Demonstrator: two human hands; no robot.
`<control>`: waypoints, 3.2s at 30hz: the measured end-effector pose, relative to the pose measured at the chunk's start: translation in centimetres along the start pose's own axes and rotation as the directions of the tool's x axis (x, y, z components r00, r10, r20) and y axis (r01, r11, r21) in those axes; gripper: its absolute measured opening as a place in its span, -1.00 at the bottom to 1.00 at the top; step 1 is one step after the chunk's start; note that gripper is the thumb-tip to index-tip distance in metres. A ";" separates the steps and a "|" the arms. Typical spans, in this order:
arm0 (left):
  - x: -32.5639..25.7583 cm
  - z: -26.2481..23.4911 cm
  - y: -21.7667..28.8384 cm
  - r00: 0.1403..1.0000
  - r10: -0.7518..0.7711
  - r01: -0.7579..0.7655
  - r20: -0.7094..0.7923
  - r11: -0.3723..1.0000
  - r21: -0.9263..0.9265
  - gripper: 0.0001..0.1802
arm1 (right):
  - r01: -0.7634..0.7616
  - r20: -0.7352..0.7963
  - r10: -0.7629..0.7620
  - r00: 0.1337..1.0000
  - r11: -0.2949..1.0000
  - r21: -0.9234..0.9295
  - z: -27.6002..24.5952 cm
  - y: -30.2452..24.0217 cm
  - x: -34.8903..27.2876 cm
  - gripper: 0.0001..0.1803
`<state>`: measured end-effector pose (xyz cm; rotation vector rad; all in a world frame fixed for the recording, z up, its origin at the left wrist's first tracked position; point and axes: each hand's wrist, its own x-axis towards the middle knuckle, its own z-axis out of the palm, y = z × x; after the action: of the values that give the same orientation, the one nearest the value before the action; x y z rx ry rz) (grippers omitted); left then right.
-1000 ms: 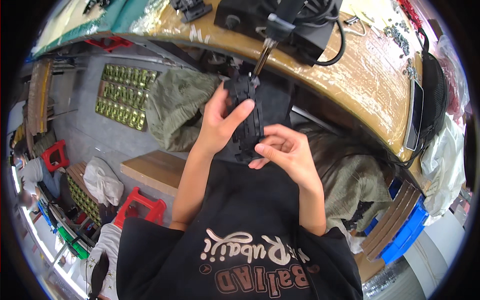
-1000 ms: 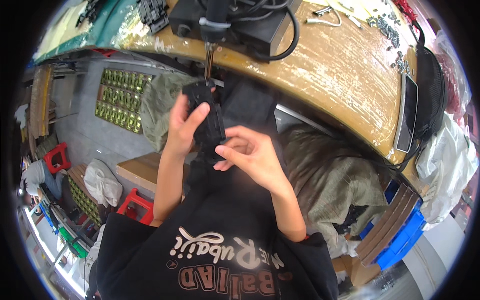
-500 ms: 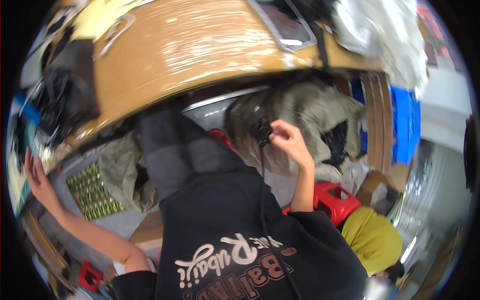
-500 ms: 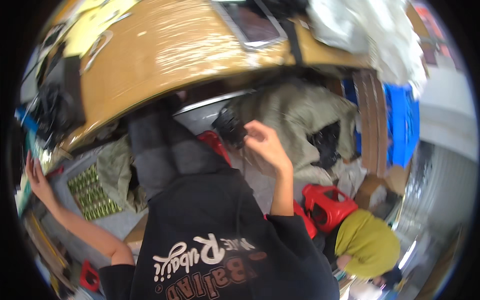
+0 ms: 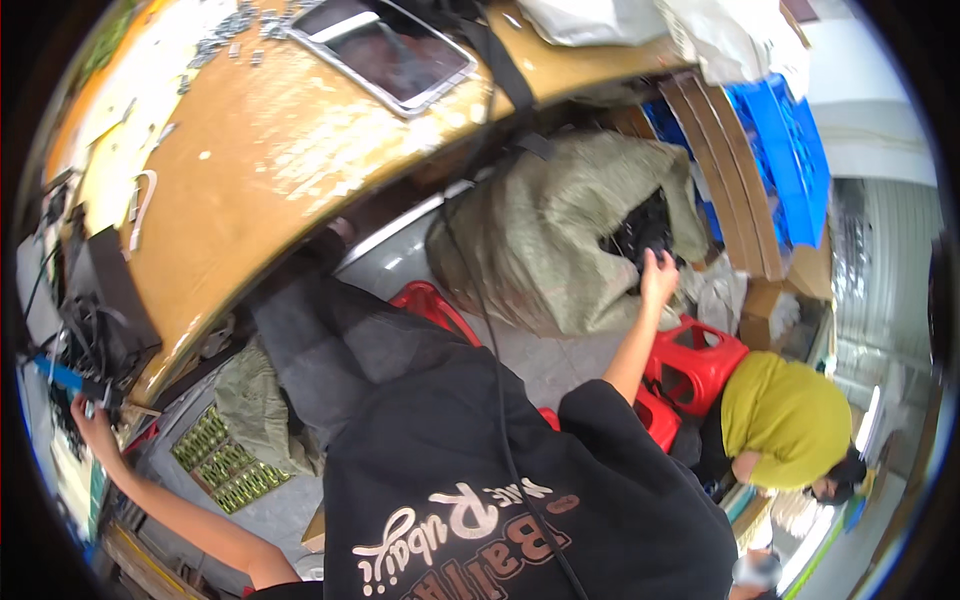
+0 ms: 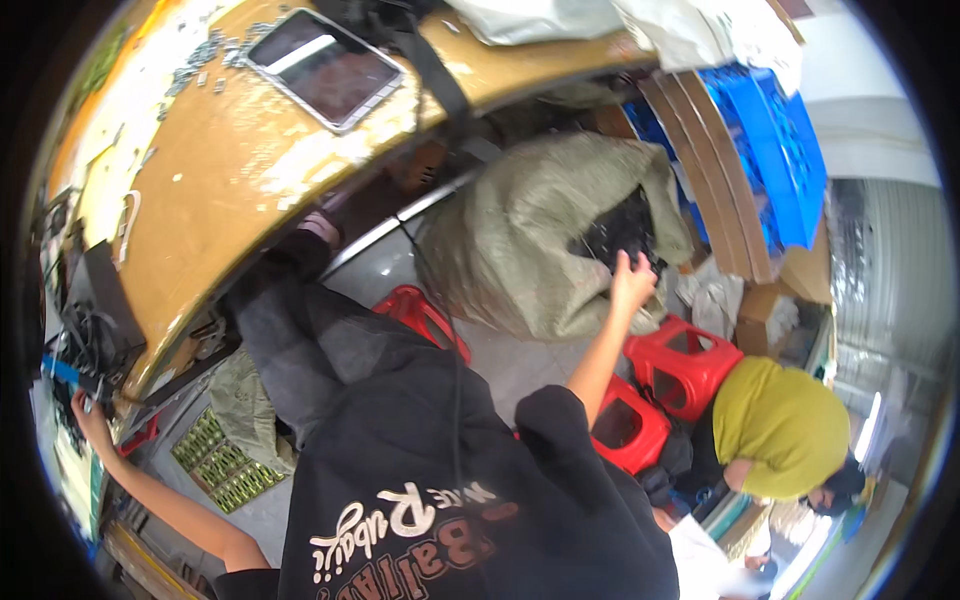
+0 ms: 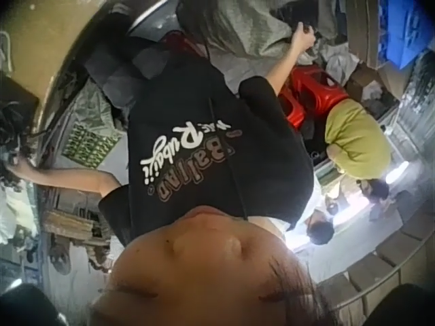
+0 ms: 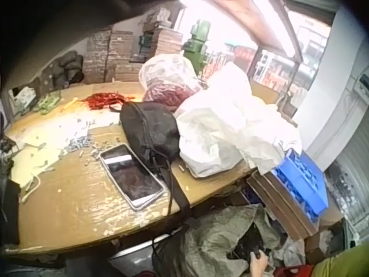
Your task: The person inserts small metal pins into a black plastic electronic housing by hand.
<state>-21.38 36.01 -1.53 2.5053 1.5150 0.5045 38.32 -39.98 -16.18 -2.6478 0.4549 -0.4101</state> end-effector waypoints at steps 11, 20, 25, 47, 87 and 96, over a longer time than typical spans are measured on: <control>-13.5 -0.4 15.0 0.796 -0.603 0.068 -0.041 0.156 -0.985 -0.49 | 0.281 -0.068 -0.595 0.801 0.272 0.921 -7.7 -30.7 -12.7 -0.74; -22.2 0.0 26.4 0.900 -0.201 0.226 0.386 -0.543 -0.809 -0.37 | 0.791 -0.027 -0.979 0.202 0.147 0.595 1.0 -48.8 -17.4 -0.69; -24.7 2.7 29.0 0.853 -0.227 0.261 0.469 -0.593 -0.762 -0.39 | 0.866 0.212 -0.967 0.140 0.223 0.447 1.9 -52.1 -17.2 -0.86; -24.1 4.3 34.8 0.873 -0.166 0.336 0.458 -0.476 -0.813 -0.69 | 0.711 0.197 -0.977 0.087 0.199 0.675 -4.1 -48.2 -18.9 -0.85; -24.1 5.6 37.7 0.971 -0.237 -0.040 -0.032 -0.028 -0.999 -0.67 | -0.537 0.489 -0.872 0.042 0.393 0.747 -11.0 -32.2 -29.2 -0.83; -24.3 5.8 37.1 0.985 -0.156 -0.092 -0.074 -0.112 -0.989 -0.63 | -0.558 0.552 -0.826 -0.116 0.514 0.652 -11.0 -32.4 -28.0 -0.83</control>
<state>1.00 -2.73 0.00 1.0599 0.5405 1.2715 17.32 -5.58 1.95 -1.0886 -0.6446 1.1876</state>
